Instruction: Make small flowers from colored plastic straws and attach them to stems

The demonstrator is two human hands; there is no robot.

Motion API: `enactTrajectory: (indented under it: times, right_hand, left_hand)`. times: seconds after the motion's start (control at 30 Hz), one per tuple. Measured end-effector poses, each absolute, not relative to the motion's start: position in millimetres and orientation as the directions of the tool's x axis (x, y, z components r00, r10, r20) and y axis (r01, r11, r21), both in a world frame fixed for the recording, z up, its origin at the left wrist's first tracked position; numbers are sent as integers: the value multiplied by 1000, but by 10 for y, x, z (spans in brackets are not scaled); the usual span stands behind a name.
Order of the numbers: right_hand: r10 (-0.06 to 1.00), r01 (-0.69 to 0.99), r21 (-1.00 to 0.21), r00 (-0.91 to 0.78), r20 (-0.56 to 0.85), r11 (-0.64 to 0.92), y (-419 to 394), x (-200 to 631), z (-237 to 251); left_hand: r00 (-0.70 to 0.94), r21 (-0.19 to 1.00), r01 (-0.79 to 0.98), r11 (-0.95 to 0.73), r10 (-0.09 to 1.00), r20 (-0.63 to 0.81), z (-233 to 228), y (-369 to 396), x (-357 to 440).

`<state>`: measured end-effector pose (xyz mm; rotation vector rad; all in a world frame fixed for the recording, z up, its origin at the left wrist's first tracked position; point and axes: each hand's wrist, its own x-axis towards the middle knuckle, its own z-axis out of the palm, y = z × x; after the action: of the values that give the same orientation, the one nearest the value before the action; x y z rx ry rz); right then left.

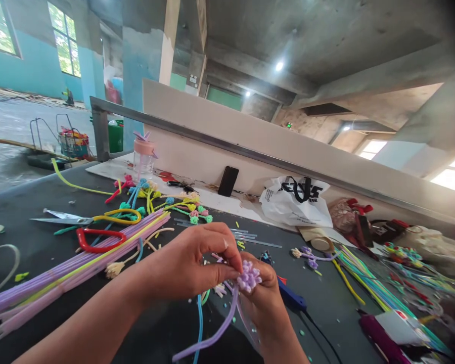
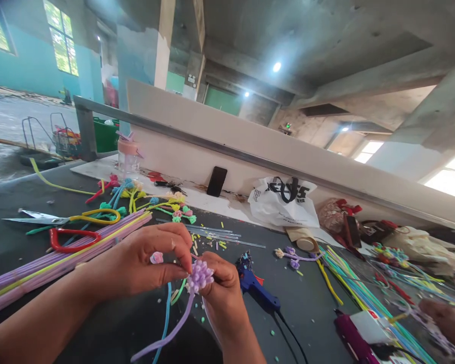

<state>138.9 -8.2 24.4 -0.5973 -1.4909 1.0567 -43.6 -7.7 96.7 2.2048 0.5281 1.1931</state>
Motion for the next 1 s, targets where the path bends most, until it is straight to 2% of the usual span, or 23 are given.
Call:
enactTrajectory:
  times: [0.17,0.33,0.53,0.73,1.0]
  right_hand:
    - [861,-236,-881,-219,460,410,-104,1377,246]
    - [904,-271,-917,-236,357,291,-123,1363,265]
    - [890,-331,-904,-273,366,270,-68,1411,174]
    - [890,-305,-922,-311,334,239,-41,1432,104]
    - [840,-164,-929,-397,370,332,-2,1482,156]
  left_hand:
    - [529,613,120,-781,573,626,961,-83,-443]
    - [548,632,90,-770,568,614,981,-106,-456]
    - [601,585,123,-802,529,599,978,-157,-442]
    - [660,502,196,-842,492,567,997,-147,-463]
    - [710,516,205,-832,489,506,968,-122,-484]
